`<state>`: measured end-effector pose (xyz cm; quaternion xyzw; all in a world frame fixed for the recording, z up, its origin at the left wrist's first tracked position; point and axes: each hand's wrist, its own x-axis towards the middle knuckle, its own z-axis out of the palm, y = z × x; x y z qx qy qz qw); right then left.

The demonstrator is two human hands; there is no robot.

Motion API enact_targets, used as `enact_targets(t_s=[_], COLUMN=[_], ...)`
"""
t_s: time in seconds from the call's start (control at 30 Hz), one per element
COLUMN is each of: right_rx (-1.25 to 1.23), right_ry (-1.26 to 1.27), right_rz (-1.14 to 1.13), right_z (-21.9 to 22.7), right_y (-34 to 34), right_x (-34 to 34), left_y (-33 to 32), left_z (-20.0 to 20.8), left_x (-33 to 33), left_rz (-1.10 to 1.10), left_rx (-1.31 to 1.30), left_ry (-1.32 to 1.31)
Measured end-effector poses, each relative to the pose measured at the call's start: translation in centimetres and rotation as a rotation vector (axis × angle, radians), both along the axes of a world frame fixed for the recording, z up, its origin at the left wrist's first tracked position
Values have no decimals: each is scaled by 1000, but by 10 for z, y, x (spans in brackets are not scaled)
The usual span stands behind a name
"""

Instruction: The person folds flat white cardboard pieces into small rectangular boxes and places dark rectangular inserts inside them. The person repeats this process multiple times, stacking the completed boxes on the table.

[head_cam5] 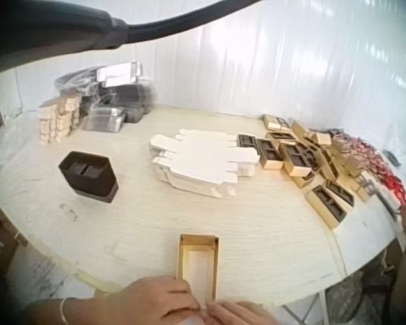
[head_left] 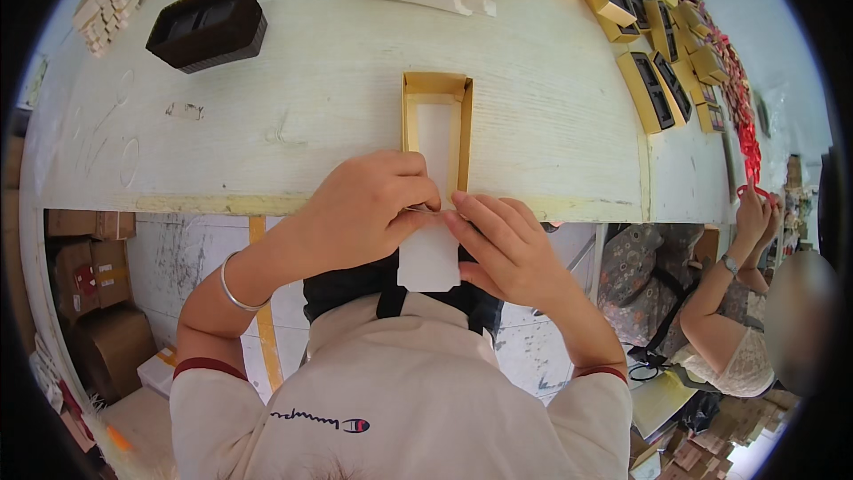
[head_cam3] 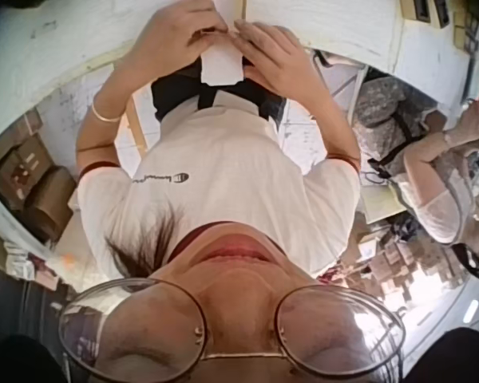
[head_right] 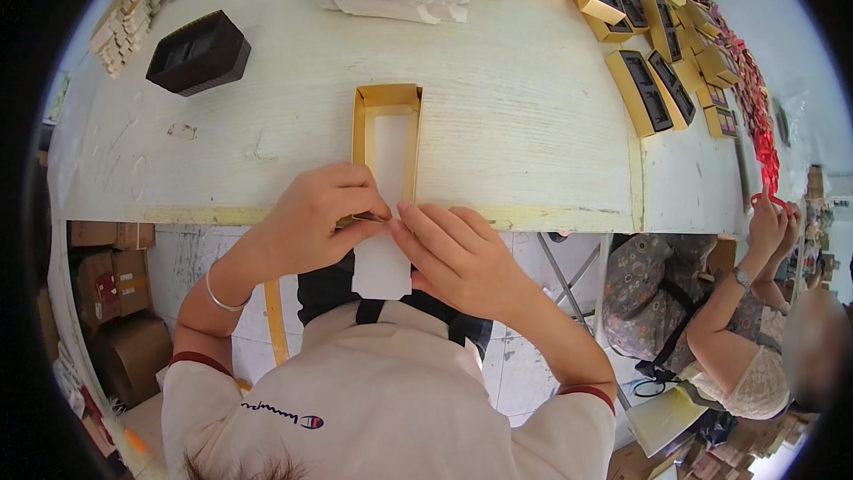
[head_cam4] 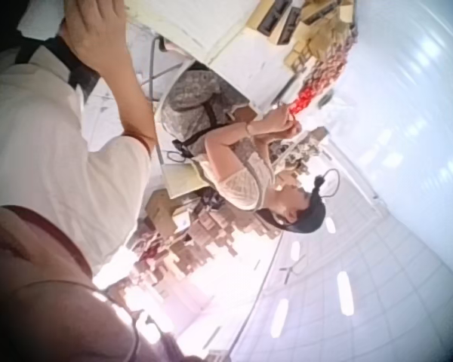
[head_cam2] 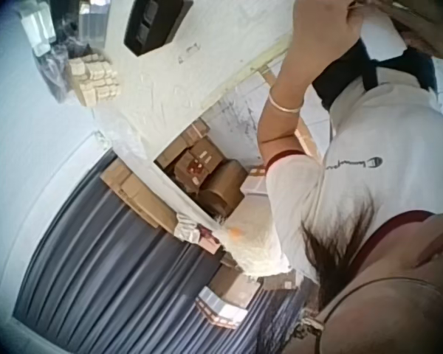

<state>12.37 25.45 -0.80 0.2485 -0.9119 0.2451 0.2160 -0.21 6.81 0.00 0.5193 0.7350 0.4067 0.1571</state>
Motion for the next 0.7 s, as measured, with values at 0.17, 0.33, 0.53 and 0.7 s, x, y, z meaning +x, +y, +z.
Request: enact_targets(t_s=[0.17, 0.33, 0.53, 0.7], right_rx=[-676, -756, 94, 140], right_ry=[-210, -167, 142, -201], right_rz=[-86, -181, -215, -193], right_z=[-10, -11, -8, 2], right_y=[-7, -17, -17, -12], right_x=[-19, -24, -19, -22], left_y=[-6, 2, 0, 5], left_z=[9, -3, -14, -10], left_x=[-13, 9, 22, 19], left_rz=[-119, 149, 243, 182], left_rx=[27, 186, 220, 37], left_ry=[-329, -294, 144, 323])
